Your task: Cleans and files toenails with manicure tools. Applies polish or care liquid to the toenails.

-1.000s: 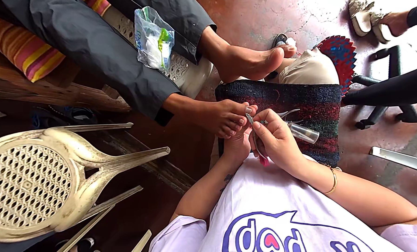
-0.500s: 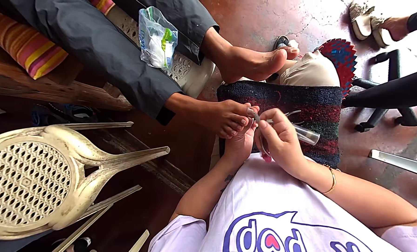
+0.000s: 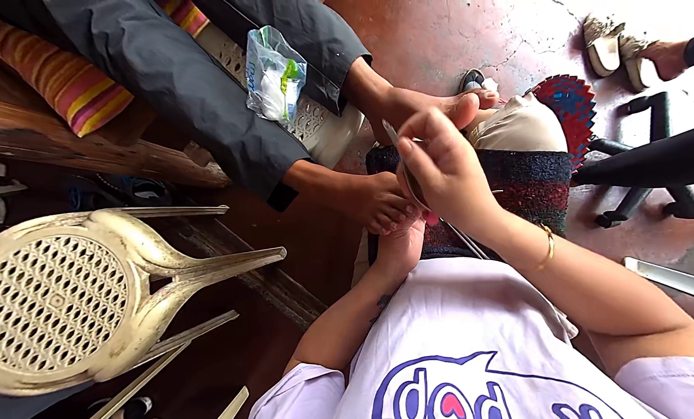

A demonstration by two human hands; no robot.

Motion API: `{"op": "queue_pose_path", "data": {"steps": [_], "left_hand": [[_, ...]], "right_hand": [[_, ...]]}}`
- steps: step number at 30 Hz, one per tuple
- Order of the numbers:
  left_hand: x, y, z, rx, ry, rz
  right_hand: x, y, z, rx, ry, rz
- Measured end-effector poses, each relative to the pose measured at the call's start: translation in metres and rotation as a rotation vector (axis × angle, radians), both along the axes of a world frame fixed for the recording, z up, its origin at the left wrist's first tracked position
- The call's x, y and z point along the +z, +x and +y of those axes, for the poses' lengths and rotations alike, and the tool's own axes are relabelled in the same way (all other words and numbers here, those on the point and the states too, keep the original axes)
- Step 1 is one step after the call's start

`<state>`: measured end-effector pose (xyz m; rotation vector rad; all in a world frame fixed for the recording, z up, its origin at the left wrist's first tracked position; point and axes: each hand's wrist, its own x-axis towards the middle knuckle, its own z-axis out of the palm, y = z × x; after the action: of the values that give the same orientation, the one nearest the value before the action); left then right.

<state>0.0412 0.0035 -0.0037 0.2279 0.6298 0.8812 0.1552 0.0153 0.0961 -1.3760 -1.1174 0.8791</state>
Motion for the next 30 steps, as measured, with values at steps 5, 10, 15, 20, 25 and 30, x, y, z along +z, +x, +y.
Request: {"op": "queue_pose_path", "data": {"steps": [5,10,15,20,25,30], "left_hand": [[-0.002,-0.001,0.002,-0.071,0.074,-0.050],[-0.001,-0.002,0.002,-0.071,0.053,-0.055],[0.003,-0.002,0.003,-0.090,0.077,-0.051],[-0.003,-0.004,0.004,-0.089,0.010,-0.231],[0.001,-0.002,0.001,-0.021,-0.013,-0.122],[-0.006,-0.008,-0.001,-0.032,0.088,-0.138]], "right_hand": [[0.000,0.022,-0.050,0.056,-0.255,0.031],[0.006,0.040,-0.068,0.097,-0.360,-0.252],[0.008,0.035,-0.062,0.136,-0.322,-0.455],[0.020,0.035,-0.046,0.083,-0.168,-0.474],[0.009,0.008,0.009,0.153,0.004,-0.065],[-0.008,-0.008,0.060,0.174,0.137,-0.109]]}}
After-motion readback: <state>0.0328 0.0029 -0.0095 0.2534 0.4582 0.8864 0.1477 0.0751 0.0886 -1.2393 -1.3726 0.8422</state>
